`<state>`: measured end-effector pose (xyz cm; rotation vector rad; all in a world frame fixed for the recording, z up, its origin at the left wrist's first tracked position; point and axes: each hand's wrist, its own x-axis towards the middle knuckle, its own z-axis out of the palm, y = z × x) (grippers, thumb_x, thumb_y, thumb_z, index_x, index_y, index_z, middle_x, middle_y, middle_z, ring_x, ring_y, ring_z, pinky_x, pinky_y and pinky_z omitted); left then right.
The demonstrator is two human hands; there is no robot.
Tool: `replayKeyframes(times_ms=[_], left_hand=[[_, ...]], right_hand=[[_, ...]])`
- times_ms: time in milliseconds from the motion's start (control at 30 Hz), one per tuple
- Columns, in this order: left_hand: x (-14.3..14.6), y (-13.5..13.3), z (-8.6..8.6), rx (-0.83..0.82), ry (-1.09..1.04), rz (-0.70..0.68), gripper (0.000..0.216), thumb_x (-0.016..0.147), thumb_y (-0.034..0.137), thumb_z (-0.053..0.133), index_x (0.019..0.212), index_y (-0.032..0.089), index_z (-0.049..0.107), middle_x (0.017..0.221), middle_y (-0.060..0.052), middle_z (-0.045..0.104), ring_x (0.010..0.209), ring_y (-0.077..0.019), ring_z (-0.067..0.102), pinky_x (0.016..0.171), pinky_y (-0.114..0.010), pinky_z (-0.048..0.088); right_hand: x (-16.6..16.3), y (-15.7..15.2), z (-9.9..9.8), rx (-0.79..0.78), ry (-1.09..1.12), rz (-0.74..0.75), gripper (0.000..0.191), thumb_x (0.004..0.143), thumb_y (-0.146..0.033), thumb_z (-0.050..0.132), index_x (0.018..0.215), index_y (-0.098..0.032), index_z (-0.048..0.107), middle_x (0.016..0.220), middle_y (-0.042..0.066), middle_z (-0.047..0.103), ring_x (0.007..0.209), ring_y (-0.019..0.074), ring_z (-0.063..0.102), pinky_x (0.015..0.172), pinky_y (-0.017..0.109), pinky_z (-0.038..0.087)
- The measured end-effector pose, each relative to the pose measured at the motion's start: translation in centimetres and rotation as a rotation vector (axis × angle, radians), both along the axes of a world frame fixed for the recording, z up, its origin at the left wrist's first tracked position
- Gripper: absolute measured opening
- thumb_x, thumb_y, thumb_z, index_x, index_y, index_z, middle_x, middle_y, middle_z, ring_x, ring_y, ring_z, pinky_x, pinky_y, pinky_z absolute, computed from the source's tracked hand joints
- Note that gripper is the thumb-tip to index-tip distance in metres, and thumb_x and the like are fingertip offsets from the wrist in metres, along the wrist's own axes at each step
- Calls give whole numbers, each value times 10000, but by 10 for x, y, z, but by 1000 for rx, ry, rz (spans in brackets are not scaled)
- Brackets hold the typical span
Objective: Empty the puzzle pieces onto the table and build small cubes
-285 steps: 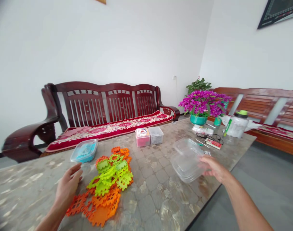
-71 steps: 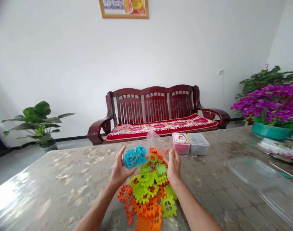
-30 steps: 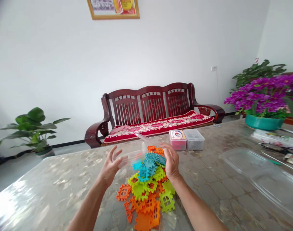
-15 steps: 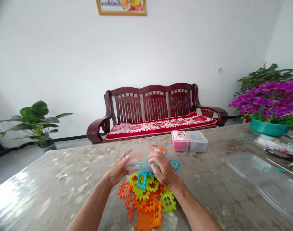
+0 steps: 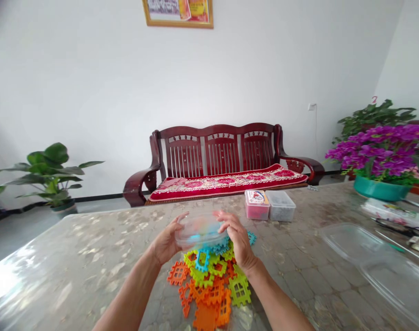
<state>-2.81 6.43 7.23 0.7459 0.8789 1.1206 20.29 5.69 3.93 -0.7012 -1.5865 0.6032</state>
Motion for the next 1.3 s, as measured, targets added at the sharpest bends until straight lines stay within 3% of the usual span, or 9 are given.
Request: replayKeyframes(times_ms=[67, 133, 267, 333, 600, 800, 933, 1067, 1300], left_hand=[[5, -3, 4, 44, 22, 22, 629, 666, 130, 568, 1271, 270, 465, 911, -14, 626, 607, -132, 620, 572, -334, 559], [10, -6, 7, 83, 19, 27, 609, 657, 125, 558, 1248, 256, 488, 936, -24, 624, 651, -138, 627, 584, -318, 562], [19, -9, 5, 107, 13, 54, 581, 653, 125, 578, 1217, 247, 513, 1023, -33, 618, 709, -130, 628, 643, -316, 573], [25, -11, 3, 116, 18, 74, 586, 662, 138, 599, 1229, 257, 506, 1055, -29, 608, 719, -119, 622, 667, -313, 575], [65, -37, 0, 231, 43, 35, 750, 747, 215, 596, 1437, 326, 322, 1247, -66, 574, 894, -163, 650, 767, -304, 549], [70, -45, -12, 273, 277, -106, 635, 820, 451, 592, 1410, 296, 412, 1458, -115, 428, 1215, -260, 521, 893, -355, 500], [54, -33, -2, 273, 269, -18, 565, 808, 496, 594, 1305, 239, 519, 1397, -132, 498, 1081, -235, 610, 858, -344, 504], [37, -15, 0, 255, 262, 151, 551, 711, 450, 679, 1192, 195, 592, 1258, -122, 607, 935, -202, 655, 754, -304, 512], [9, 18, -48, 238, 408, 479, 465, 564, 382, 678, 979, 174, 658, 1083, -80, 672, 867, -210, 649, 686, -296, 493]], right_hand=[[0, 2, 3, -129, 108, -110, 303, 891, -442, 469, 801, -217, 651, 1201, 63, 618, 1245, 252, 467, 1091, 409, 305], [3, 2, 9, -312, 195, -167, 316, 845, -484, 546, 1018, -237, 640, 1289, 60, 577, 1252, 251, 462, 1059, 409, 351], [19, -3, 28, -772, 196, 116, 468, 806, -503, 577, 1223, -295, 545, 1255, 41, 607, 1078, 236, 596, 818, 376, 516], [27, -8, 38, -868, 110, 237, 458, 795, -462, 591, 1223, -303, 552, 1190, 39, 641, 1002, 221, 626, 743, 348, 531], [41, -27, 42, -777, 120, 100, 494, 781, -416, 575, 1248, -267, 517, 1020, 53, 683, 713, 156, 643, 508, 222, 433], [117, -22, 46, -912, 34, -3, 470, 753, -296, 582, 1213, -218, 533, 900, 46, 700, 638, 135, 651, 443, 179, 362], [178, -12, 52, -1023, -77, -188, 331, 741, -231, 601, 1068, -181, 580, 782, 31, 684, 601, 132, 638, 429, 173, 370], [212, -7, 59, -1009, -120, -331, 195, 752, -201, 592, 945, -172, 596, 707, 12, 659, 585, 127, 623, 422, 169, 371], [256, -5, 61, -953, -5, -497, 202, 776, -263, 649, 950, -172, 599, 767, 38, 681, 615, 130, 627, 463, 179, 423]])
